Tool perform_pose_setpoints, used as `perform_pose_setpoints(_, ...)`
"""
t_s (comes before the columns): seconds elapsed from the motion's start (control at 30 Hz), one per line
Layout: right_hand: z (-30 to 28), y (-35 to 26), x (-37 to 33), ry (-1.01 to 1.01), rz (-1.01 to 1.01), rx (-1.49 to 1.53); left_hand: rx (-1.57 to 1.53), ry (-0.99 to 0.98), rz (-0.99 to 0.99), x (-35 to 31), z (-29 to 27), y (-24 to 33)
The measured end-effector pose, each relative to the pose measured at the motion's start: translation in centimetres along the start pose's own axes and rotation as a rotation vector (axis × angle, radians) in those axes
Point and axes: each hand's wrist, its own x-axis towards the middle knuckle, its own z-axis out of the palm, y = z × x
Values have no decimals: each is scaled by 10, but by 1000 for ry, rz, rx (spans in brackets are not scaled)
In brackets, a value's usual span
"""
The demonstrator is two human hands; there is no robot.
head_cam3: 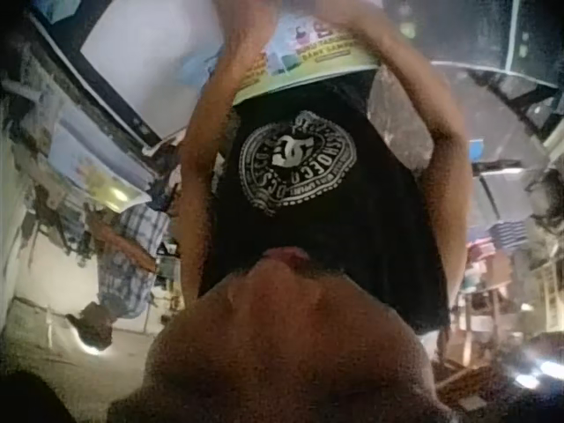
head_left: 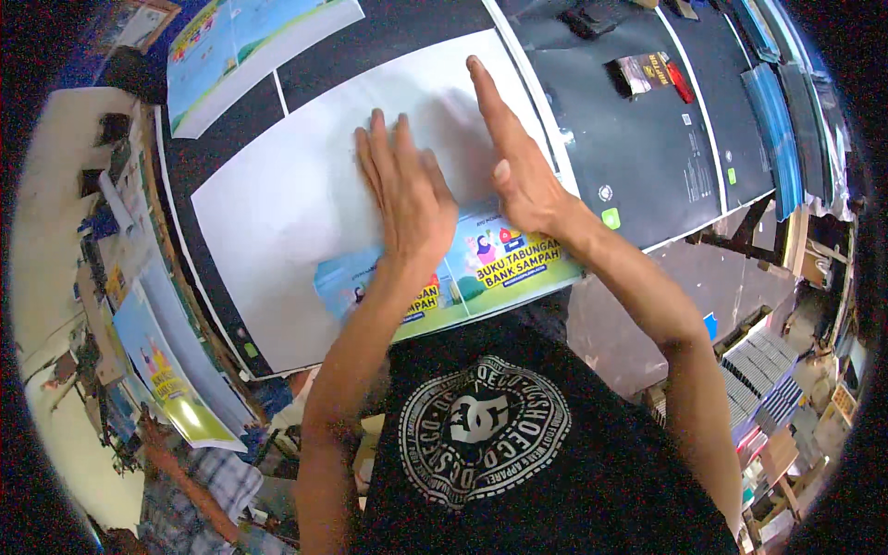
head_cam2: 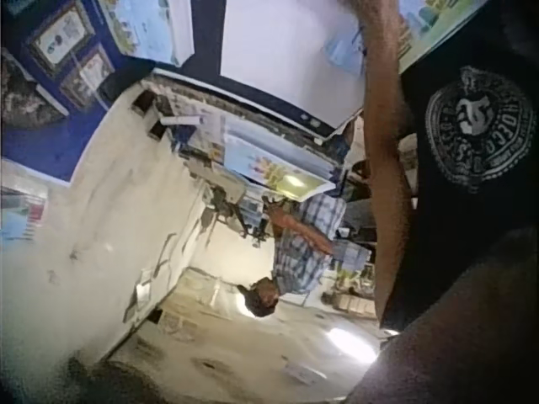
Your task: The person folds printed booklet covers in half by hand, inserts folded paper pages into the covers, and aligns and presses the assembled booklets.
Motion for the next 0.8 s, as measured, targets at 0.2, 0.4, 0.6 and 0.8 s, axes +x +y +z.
perform_pose_setpoints(0.2,-2,-2,-4,1,-3,-89,49,-80,102,-7,-10,-18)
perform_pose_setpoints(0.4,-5,-10,-4,-32,63,-120,248,-119,15,-26,-53,-70)
perform_pose_setpoints(0.6,5,-33,13,-81,-46,-164,173,-110,42,-27,-47,-78)
perform_pose_setpoints(0.8,76,-114,52,-242,-338,12,148,-102,68,-35,-50,-91)
